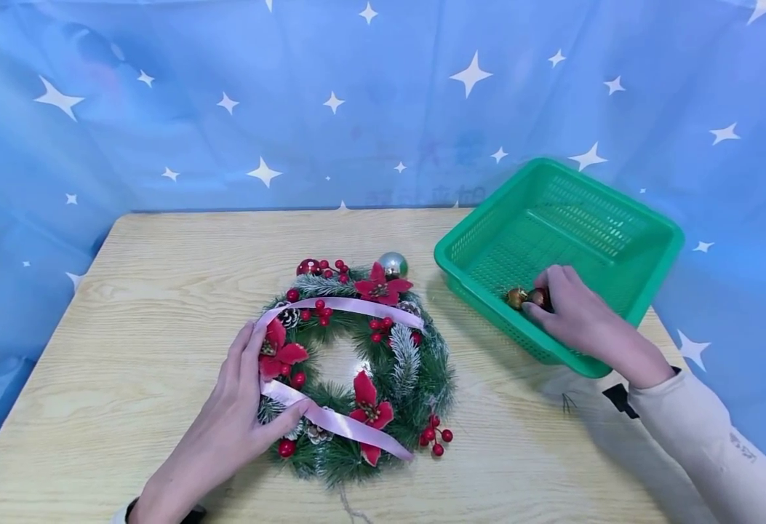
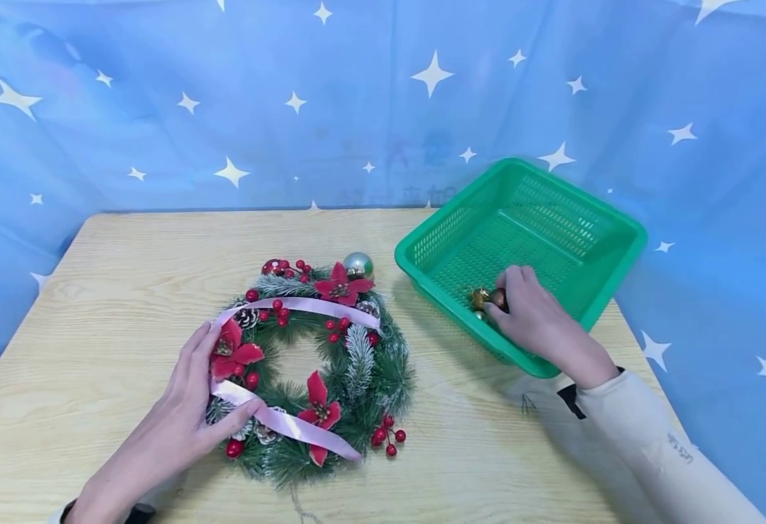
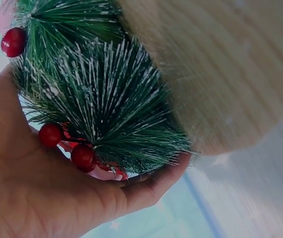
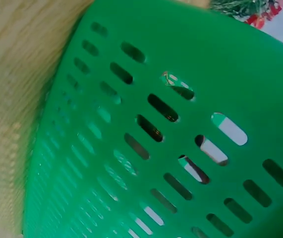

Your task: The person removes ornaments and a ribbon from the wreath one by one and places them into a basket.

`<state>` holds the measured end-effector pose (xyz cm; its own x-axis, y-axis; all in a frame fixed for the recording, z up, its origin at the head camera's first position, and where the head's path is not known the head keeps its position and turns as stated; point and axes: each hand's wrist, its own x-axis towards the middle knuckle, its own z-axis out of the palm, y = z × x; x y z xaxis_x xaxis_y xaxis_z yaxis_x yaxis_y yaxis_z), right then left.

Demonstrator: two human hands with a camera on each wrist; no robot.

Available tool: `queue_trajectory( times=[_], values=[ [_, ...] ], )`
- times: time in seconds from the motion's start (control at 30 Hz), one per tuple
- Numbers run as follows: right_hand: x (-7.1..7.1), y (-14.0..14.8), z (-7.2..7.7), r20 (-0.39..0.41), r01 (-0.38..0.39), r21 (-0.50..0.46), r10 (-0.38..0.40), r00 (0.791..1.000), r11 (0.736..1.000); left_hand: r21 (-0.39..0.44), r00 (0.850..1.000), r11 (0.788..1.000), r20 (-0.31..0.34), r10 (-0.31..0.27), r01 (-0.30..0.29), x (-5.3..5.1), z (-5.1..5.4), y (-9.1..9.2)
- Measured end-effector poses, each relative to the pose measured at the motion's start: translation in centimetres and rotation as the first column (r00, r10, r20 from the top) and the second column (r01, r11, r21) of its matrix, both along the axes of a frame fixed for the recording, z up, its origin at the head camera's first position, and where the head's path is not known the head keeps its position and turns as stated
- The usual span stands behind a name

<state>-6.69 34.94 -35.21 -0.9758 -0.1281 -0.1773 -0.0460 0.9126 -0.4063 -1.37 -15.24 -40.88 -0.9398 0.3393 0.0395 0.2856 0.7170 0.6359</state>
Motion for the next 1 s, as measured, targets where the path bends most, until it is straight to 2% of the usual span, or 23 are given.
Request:
queue_trajectory(
  times=[0.23,0.47,0.77,1.0],
  values=[
    [-0.6,0.3,0.1,0.024,-0.047,0.000,0.047,0.999,0.999,-0.006,1.000,1.000,0.000,0.006,-0.006,-0.1,0.1,0.0],
    [-0.8,0.5,-0.2,0.090,-0.078,0.000,0.078,0.993,0.997,-0.013,1.000,1.000,0.001,0.011,-0.011,0.1,0.0,0.1],
    [-1.1,0.6,-0.4,0.096,-0.110,-0.015,0.111,0.989,0.994,-0.017,1.000,1.000,0.001,0.011,-0.011,0.1,-0.1,0.1],
    [-1.3,0.6,-0.5,0.106,-0.107,0.009,0.106,0.989,0.994,-0.014,1.000,1.000,0.002,0.017,-0.017,0.1,-0.1,0.1]
  ],
)
